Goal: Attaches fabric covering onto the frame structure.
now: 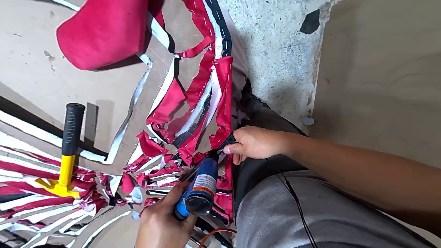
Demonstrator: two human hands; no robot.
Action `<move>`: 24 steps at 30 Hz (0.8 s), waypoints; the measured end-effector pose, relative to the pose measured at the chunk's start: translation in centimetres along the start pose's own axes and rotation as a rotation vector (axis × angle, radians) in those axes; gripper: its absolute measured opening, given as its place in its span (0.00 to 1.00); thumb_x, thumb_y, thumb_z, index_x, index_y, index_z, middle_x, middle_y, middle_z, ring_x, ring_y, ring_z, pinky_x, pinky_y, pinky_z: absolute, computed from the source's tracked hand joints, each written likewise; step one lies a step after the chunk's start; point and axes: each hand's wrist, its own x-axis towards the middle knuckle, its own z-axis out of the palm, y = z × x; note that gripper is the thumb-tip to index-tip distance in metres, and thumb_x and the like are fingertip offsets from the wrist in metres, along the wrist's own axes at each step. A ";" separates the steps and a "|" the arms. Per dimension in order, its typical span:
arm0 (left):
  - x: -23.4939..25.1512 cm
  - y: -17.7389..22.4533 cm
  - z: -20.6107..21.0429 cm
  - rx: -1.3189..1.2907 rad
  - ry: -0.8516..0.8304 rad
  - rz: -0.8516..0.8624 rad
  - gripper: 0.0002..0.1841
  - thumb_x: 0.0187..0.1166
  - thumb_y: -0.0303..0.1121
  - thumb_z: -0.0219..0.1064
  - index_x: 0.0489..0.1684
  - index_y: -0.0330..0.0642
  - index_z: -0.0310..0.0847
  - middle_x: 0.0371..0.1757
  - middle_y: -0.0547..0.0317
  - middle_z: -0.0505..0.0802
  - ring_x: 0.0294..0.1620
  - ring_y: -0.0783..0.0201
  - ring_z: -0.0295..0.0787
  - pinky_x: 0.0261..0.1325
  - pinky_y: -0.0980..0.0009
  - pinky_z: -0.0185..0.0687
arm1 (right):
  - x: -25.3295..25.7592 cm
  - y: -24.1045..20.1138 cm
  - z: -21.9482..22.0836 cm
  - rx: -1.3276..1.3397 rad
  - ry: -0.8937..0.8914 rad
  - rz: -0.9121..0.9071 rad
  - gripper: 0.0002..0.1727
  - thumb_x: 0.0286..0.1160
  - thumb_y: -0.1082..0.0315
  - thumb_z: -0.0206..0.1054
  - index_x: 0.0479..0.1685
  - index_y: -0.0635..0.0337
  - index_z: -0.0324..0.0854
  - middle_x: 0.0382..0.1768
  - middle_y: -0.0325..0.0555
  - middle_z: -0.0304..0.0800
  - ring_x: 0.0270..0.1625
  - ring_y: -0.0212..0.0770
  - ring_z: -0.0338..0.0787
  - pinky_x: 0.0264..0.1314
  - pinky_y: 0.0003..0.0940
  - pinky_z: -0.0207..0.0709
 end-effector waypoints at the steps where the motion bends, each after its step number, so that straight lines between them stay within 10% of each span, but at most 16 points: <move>1: 0.2 0.2 0.2 -0.007 0.012 -0.001 0.21 0.60 0.45 0.72 0.48 0.43 0.93 0.32 0.58 0.97 0.30 0.69 0.94 0.33 0.65 0.88 | 0.0 -0.1 0.2 0.029 0.011 -0.010 0.21 0.93 0.53 0.55 0.49 0.65 0.82 0.35 0.44 0.97 0.36 0.34 0.97 0.46 0.33 0.92; 16: 2.1 2.6 -0.1 0.036 0.009 0.012 0.21 0.57 0.43 0.72 0.48 0.43 0.93 0.32 0.58 0.97 0.30 0.67 0.94 0.32 0.63 0.88 | 0.2 0.9 -0.1 -0.016 0.033 -0.068 0.21 0.91 0.52 0.58 0.42 0.62 0.83 0.31 0.39 0.96 0.32 0.31 0.95 0.41 0.31 0.90; 24: -0.9 -3.9 -5.9 -0.034 -0.098 0.029 0.19 0.68 0.40 0.77 0.51 0.35 0.91 0.40 0.47 0.97 0.40 0.64 0.96 0.46 0.60 0.91 | -0.5 0.9 0.6 -0.045 0.057 -0.020 0.25 0.92 0.47 0.54 0.44 0.59 0.86 0.32 0.36 0.96 0.33 0.29 0.94 0.44 0.32 0.88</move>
